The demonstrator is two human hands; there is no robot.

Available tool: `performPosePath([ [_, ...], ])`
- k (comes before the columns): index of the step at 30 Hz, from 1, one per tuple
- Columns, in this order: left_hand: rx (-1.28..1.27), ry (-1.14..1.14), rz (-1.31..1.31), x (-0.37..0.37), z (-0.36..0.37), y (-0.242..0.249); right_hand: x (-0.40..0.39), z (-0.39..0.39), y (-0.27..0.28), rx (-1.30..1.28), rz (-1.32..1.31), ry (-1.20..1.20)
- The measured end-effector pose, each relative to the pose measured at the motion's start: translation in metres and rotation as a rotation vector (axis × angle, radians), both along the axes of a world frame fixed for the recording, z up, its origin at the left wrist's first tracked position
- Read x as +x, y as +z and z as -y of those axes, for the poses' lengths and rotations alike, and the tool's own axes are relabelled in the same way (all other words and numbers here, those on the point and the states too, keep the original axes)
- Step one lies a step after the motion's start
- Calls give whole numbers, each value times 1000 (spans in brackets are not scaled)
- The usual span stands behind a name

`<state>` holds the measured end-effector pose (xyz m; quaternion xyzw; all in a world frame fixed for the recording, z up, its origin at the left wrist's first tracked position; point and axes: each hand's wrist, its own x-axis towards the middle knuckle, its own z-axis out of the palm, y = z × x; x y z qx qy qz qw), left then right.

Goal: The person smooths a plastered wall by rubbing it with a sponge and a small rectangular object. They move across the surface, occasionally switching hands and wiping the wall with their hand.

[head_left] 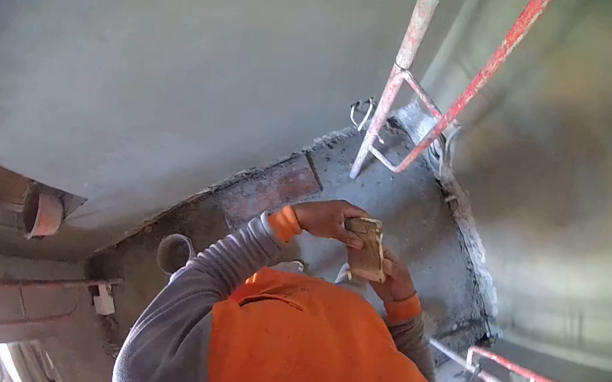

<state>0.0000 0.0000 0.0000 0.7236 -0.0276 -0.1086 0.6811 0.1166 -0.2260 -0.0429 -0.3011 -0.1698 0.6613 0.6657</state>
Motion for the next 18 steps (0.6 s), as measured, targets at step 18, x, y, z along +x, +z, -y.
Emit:
performPosePath([
  [18,772,1135,-325,-108,-127,-61,74,-94,-24,-147,30,-21],
])
